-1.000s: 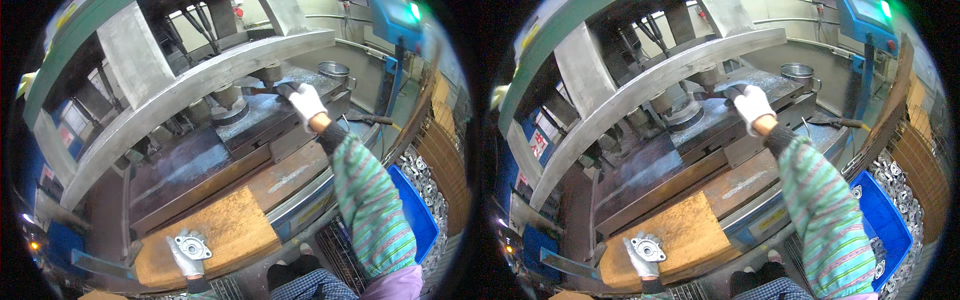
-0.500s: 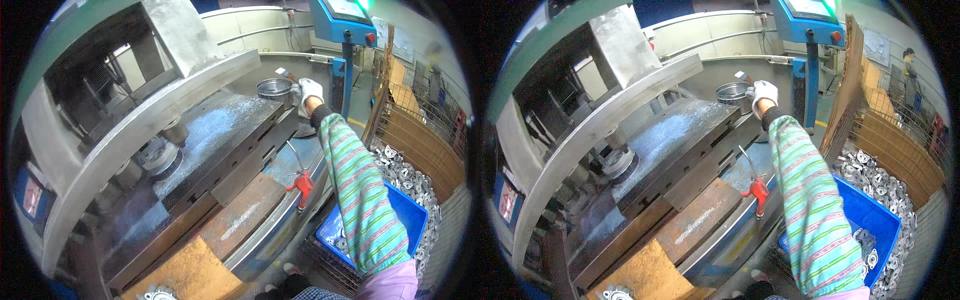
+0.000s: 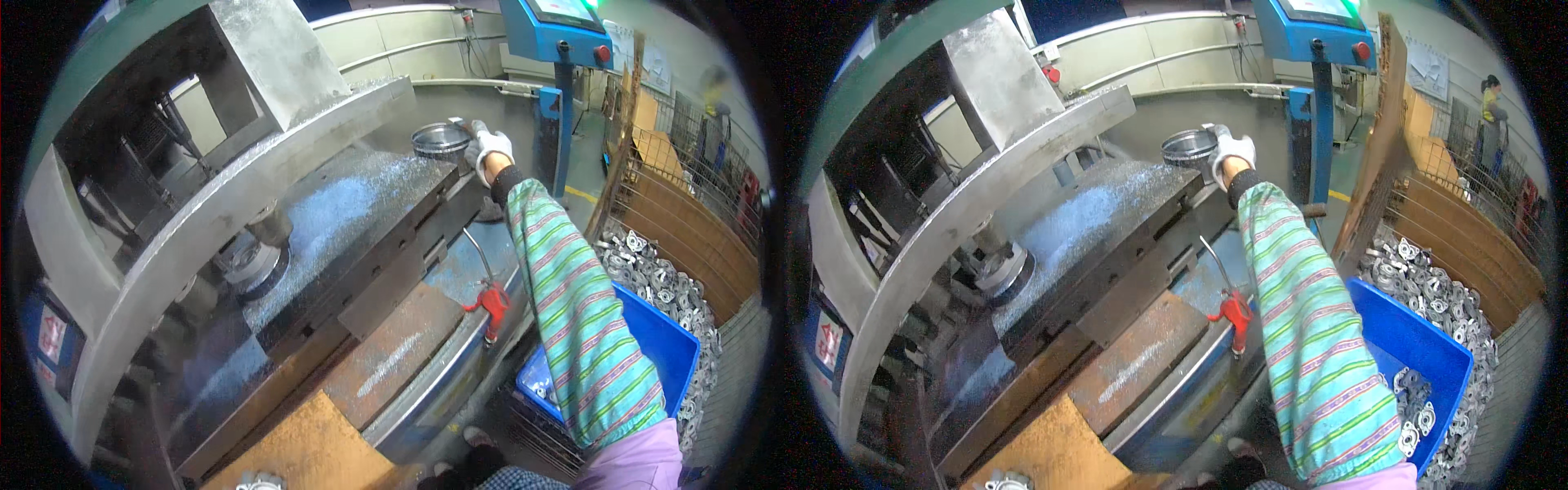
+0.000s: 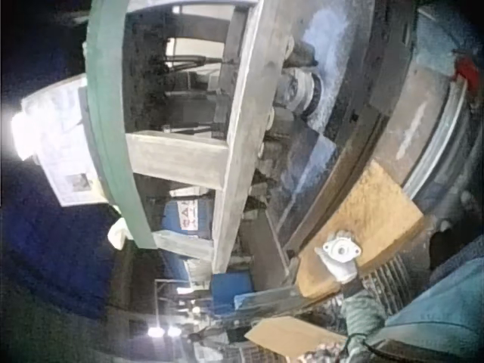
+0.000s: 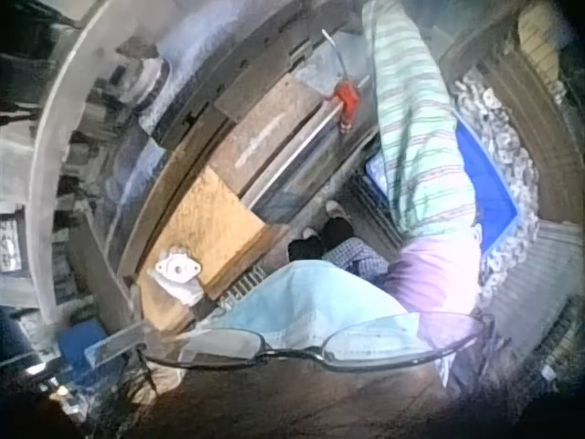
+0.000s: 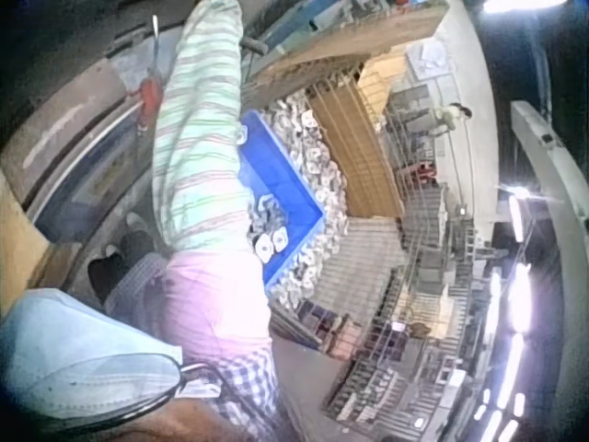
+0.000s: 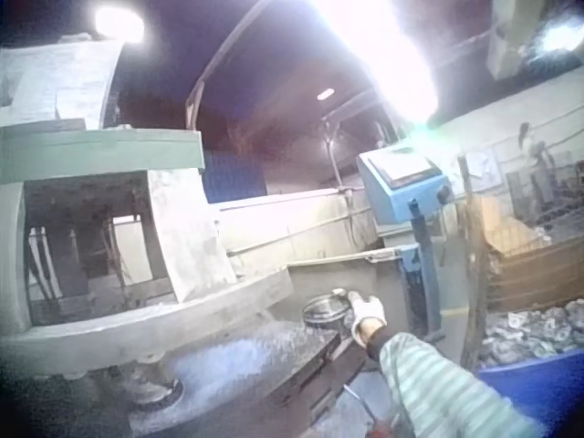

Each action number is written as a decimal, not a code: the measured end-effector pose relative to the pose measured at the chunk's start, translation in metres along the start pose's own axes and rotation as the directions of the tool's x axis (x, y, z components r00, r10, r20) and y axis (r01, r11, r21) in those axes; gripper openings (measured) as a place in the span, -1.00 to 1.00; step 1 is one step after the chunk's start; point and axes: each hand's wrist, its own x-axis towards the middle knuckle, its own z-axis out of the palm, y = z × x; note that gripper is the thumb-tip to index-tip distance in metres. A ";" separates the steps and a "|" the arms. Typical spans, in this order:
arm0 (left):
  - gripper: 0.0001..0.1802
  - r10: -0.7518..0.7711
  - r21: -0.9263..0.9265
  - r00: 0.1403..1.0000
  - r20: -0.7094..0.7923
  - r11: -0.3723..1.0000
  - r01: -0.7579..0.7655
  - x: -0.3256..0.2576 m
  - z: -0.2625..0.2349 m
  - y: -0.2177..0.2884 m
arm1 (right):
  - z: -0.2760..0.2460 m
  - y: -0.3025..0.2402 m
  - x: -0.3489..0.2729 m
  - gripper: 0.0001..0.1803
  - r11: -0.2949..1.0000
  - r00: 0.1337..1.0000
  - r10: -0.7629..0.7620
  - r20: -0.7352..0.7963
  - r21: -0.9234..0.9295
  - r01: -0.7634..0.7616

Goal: The person deburrs and cleans metal castings at a workstation using an air nozzle and a hand tool.

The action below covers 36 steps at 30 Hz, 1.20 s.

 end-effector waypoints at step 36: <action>-0.34 0.158 0.027 0.970 -0.184 0.987 -0.156 0.009 0.011 -0.006 | 0.077 0.073 -0.318 -0.58 0.416 0.791 0.170 0.588 -0.770 0.484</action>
